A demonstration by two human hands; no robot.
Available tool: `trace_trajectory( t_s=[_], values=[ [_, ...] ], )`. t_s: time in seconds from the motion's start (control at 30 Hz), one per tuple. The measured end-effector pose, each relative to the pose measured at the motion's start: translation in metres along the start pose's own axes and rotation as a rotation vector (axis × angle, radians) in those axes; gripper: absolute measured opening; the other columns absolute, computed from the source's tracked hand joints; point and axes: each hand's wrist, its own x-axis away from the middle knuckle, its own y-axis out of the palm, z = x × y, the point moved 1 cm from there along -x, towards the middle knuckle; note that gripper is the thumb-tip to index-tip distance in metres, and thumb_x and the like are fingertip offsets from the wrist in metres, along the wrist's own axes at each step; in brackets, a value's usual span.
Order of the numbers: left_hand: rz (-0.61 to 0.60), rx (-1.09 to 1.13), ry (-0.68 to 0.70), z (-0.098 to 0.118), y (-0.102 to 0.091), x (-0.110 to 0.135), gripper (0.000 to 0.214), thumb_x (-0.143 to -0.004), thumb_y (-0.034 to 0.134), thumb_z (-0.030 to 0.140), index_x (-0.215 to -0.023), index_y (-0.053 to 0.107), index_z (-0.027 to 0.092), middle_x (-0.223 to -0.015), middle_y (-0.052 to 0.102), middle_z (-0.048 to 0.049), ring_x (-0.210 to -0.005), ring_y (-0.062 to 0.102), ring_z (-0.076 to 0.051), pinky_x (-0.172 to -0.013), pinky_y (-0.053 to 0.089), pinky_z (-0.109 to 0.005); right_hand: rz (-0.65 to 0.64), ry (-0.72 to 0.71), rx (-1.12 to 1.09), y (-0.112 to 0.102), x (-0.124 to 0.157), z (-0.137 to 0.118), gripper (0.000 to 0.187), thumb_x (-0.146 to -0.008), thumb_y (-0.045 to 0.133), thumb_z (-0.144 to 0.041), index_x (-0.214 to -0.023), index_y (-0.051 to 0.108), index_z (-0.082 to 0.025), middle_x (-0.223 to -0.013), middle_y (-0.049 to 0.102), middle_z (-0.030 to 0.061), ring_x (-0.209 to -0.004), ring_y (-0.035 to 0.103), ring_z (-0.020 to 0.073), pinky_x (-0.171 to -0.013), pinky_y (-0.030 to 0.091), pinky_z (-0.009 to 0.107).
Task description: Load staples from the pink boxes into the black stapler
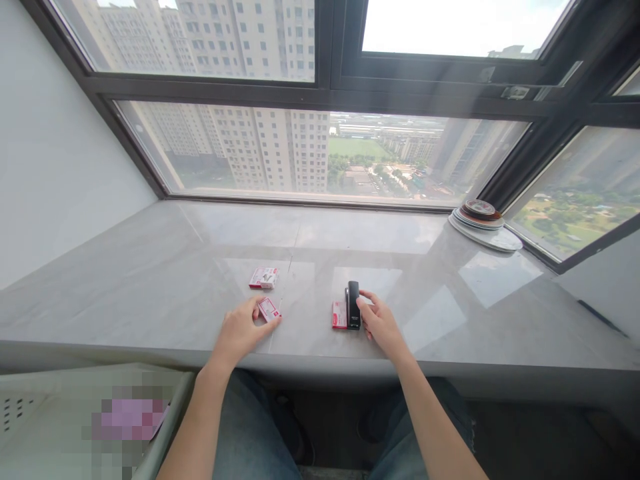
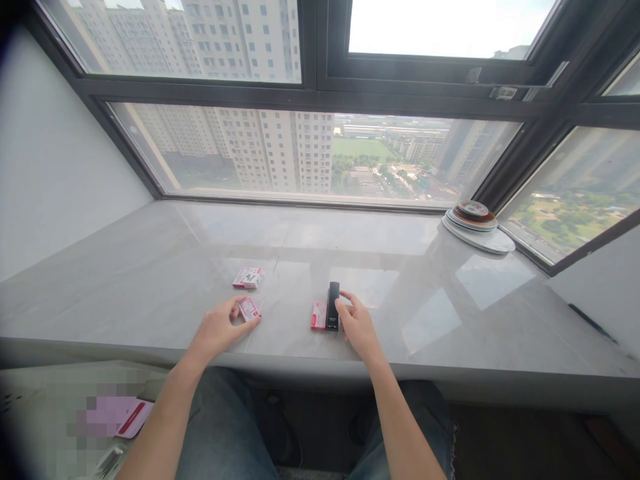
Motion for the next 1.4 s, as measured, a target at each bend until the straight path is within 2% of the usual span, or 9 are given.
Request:
trace_trajectory(
  t_s=[0.27,0.4,0.6,0.7,0.83,0.93,1.07,1.23,1.4],
  values=[
    [-0.102,0.283,0.490,0.110,0.040,-0.006,0.058,-0.076,0.082,0.047,-0.128,0.063,0.032,-0.125,0.062,-0.0038,-0.118,0.057,-0.028,-0.105,0.044,-0.041,-0.055,-0.052,0.091,0.004,0.004,-0.004,0.061,-0.097,0.050,-0.063,-0.134,0.063,-0.017,-0.057,0.045,-0.0047,-0.042,0.040,0.0114,-0.038,0.032,0.023],
    [-0.169,0.307,0.511,0.127,0.059,-0.015,0.060,-0.074,0.085,0.047,-0.127,0.063,0.030,-0.115,0.066,-0.0048,-0.111,0.058,-0.029,-0.099,0.046,-0.043,-0.040,-0.104,0.124,0.004,0.006,-0.009,0.057,-0.098,0.048,-0.063,-0.127,0.068,-0.018,-0.066,0.060,0.0006,-0.047,0.043,0.0123,-0.043,0.033,0.024],
    [-0.199,0.337,0.562,0.127,0.058,-0.015,0.071,-0.074,0.084,0.054,-0.137,0.059,0.030,-0.123,0.064,-0.0067,-0.114,0.056,-0.029,-0.102,0.046,-0.043,0.004,-0.106,0.162,0.003,0.011,-0.012,0.060,-0.097,0.048,-0.063,-0.129,0.067,-0.016,-0.065,0.057,0.0004,-0.051,0.045,0.0141,-0.048,0.036,0.025],
    [-0.079,0.335,0.554,0.109,0.035,-0.030,0.053,-0.092,0.066,0.052,-0.140,0.056,0.032,-0.134,0.060,-0.0039,-0.124,0.052,-0.026,-0.111,0.040,-0.041,0.035,-0.106,0.144,0.003,0.013,-0.010,0.058,-0.098,0.048,-0.062,-0.132,0.064,-0.017,-0.060,0.050,-0.0029,-0.050,0.042,0.0134,-0.048,0.034,0.024],
    [0.237,0.184,0.235,0.035,-0.006,-0.073,0.044,-0.103,0.032,0.028,-0.135,0.060,0.030,-0.133,0.061,-0.0036,-0.125,0.050,-0.025,-0.113,0.038,-0.043,0.057,-0.117,0.118,0.004,0.013,-0.006,0.054,-0.100,0.046,-0.060,-0.131,0.062,-0.019,-0.060,0.048,-0.0040,-0.048,0.040,0.0125,-0.046,0.031,0.023],
    [0.141,-0.007,0.069,-0.028,-0.024,-0.089,0.042,-0.093,0.046,0.029,-0.130,0.064,0.029,-0.144,0.054,-0.0045,-0.133,0.045,-0.030,-0.115,0.033,-0.049,0.061,-0.116,0.109,0.005,0.012,-0.003,0.051,-0.100,0.045,-0.061,-0.122,0.065,-0.019,-0.061,0.049,-0.0034,-0.047,0.041,0.0124,-0.044,0.030,0.023],
    [0.031,-0.035,0.099,-0.075,-0.032,-0.070,0.042,-0.084,0.062,0.048,-0.121,0.066,0.028,-0.152,0.050,-0.0041,-0.141,0.038,-0.033,-0.115,0.034,-0.049,0.045,-0.101,0.081,0.006,0.010,0.000,0.050,-0.099,0.045,-0.062,-0.116,0.065,-0.019,-0.059,0.047,-0.0040,-0.044,0.042,0.0128,-0.040,0.031,0.024],
    [-0.078,0.086,0.128,-0.067,-0.031,-0.030,0.043,-0.081,0.067,0.060,-0.109,0.062,0.028,-0.139,0.061,-0.0042,-0.129,0.053,-0.030,-0.104,0.046,-0.042,0.030,-0.073,0.065,0.005,0.009,0.002,0.051,-0.098,0.044,-0.063,-0.117,0.063,-0.020,-0.058,0.047,-0.0047,-0.042,0.044,0.0140,-0.037,0.036,0.024],
    [-0.052,0.215,0.226,0.002,-0.007,-0.001,0.046,-0.082,0.071,0.045,-0.123,0.058,0.029,-0.126,0.065,-0.0041,-0.119,0.061,-0.027,-0.103,0.049,-0.042,0.039,-0.087,0.086,0.006,0.011,0.000,0.050,-0.099,0.044,-0.062,-0.121,0.061,-0.021,-0.061,0.050,-0.0047,-0.041,0.046,0.0137,-0.037,0.038,0.024]
  ],
)
